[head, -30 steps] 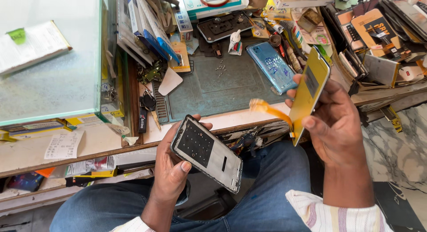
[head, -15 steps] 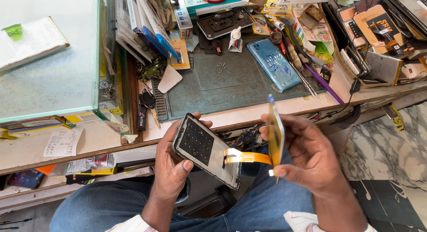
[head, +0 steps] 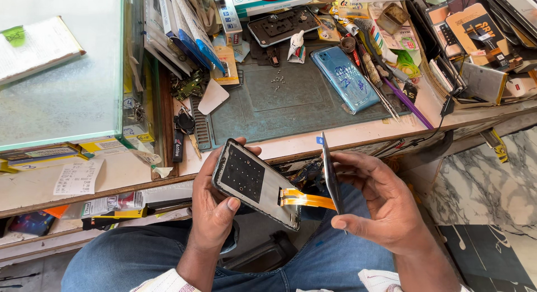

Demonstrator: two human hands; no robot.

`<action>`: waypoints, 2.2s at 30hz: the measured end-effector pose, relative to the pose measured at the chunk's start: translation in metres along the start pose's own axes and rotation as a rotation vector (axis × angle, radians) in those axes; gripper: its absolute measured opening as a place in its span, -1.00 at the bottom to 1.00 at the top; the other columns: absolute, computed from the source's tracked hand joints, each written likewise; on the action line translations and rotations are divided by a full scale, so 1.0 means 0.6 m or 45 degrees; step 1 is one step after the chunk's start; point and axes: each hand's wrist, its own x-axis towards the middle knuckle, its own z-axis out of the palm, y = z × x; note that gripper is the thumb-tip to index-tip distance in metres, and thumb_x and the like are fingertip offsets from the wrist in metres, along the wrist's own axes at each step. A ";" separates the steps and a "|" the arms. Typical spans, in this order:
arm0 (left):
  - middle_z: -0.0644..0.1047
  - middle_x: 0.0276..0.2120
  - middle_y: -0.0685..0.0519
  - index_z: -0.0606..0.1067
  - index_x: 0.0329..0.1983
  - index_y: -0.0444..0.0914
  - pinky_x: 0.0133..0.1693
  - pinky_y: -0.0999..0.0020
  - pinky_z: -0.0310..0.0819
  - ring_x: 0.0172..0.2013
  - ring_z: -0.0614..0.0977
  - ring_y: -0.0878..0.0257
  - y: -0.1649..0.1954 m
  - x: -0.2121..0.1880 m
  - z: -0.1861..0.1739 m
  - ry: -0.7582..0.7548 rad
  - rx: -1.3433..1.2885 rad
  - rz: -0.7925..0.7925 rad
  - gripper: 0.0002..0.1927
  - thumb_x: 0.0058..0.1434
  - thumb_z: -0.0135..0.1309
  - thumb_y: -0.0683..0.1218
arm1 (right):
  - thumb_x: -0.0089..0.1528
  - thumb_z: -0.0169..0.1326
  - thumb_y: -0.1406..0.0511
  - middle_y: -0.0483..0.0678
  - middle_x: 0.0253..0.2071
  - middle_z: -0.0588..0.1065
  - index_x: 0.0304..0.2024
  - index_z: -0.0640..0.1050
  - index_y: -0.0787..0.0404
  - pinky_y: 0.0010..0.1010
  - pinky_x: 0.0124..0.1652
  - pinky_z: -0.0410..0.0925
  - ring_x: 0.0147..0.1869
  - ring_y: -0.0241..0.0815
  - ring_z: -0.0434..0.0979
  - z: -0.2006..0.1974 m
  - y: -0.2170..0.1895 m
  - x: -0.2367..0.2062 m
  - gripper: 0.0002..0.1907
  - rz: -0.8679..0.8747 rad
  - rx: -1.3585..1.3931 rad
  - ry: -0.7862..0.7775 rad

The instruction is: The person applies adhesive to the edges of a disassembled smartphone, then installs a new screen assembly and a battery into the chassis. The person works at a cluttered workbench with various tools and parts visible.

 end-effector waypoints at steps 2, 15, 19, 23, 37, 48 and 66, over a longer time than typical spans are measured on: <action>0.49 0.21 -0.27 0.22 0.43 -0.45 0.23 0.14 0.52 0.18 0.59 0.08 0.000 0.000 0.000 -0.006 -0.013 -0.014 0.07 0.06 0.38 0.26 | 0.07 0.44 0.30 0.11 0.32 0.42 0.39 0.34 0.41 -0.18 0.40 0.24 0.41 -0.06 0.40 0.002 0.001 0.002 -0.10 0.004 -0.025 -0.017; 0.44 0.29 -0.20 0.24 0.43 -0.40 0.25 0.12 0.55 0.28 0.54 0.09 -0.023 -0.006 -0.003 -0.064 0.018 -0.013 -0.04 0.13 0.37 0.18 | 0.07 0.44 0.30 0.04 0.29 0.43 0.36 0.35 0.36 -0.23 0.35 0.32 0.35 -0.13 0.45 0.033 0.018 0.015 -0.13 0.173 0.036 -0.016; 0.44 0.29 -0.19 0.21 0.45 -0.40 0.26 0.14 0.53 0.27 0.53 0.10 -0.028 -0.009 -0.004 -0.108 -0.010 -0.029 -0.09 0.18 0.32 0.11 | 0.05 0.43 0.29 0.02 0.27 0.45 0.34 0.39 0.34 -0.25 0.31 0.35 0.33 -0.15 0.47 0.048 0.023 0.018 -0.15 0.202 -0.059 -0.023; 0.50 0.23 -0.21 0.21 0.47 -0.42 0.26 0.18 0.50 0.22 0.57 0.12 -0.024 -0.010 -0.005 -0.151 -0.020 -0.070 -0.10 0.20 0.29 0.08 | 0.05 0.43 0.28 0.00 0.25 0.46 0.33 0.39 0.31 -0.26 0.30 0.37 0.31 -0.17 0.47 0.059 0.025 0.024 -0.17 0.247 -0.053 -0.022; 0.49 0.20 -0.15 0.21 0.46 -0.43 0.22 0.24 0.53 0.17 0.58 0.18 -0.029 -0.011 -0.023 -0.168 0.057 -0.089 -0.13 0.20 0.24 0.06 | 0.05 0.42 0.29 -0.02 0.21 0.48 0.31 0.42 0.26 -0.26 0.28 0.37 0.31 -0.18 0.47 0.088 0.046 0.027 -0.20 0.334 -0.111 -0.037; 0.51 0.17 -0.14 0.28 0.43 -0.42 0.22 0.21 0.55 0.15 0.60 0.17 -0.036 -0.012 -0.032 -0.153 0.198 -0.074 -0.07 0.18 0.27 0.24 | 0.04 0.41 0.25 0.02 0.23 0.47 0.31 0.42 0.27 -0.19 0.32 0.37 0.35 -0.12 0.46 0.100 0.051 0.031 -0.19 0.392 -0.118 -0.070; 0.56 0.05 -0.16 0.29 0.40 -0.42 0.13 0.22 0.60 0.05 0.65 0.18 -0.045 -0.014 -0.041 -0.136 0.181 -0.160 -0.15 0.17 0.25 0.14 | 0.05 0.40 0.32 0.03 0.21 0.49 0.30 0.41 0.27 -0.21 0.30 0.37 0.32 -0.14 0.48 0.112 0.062 0.031 -0.22 0.432 -0.116 -0.069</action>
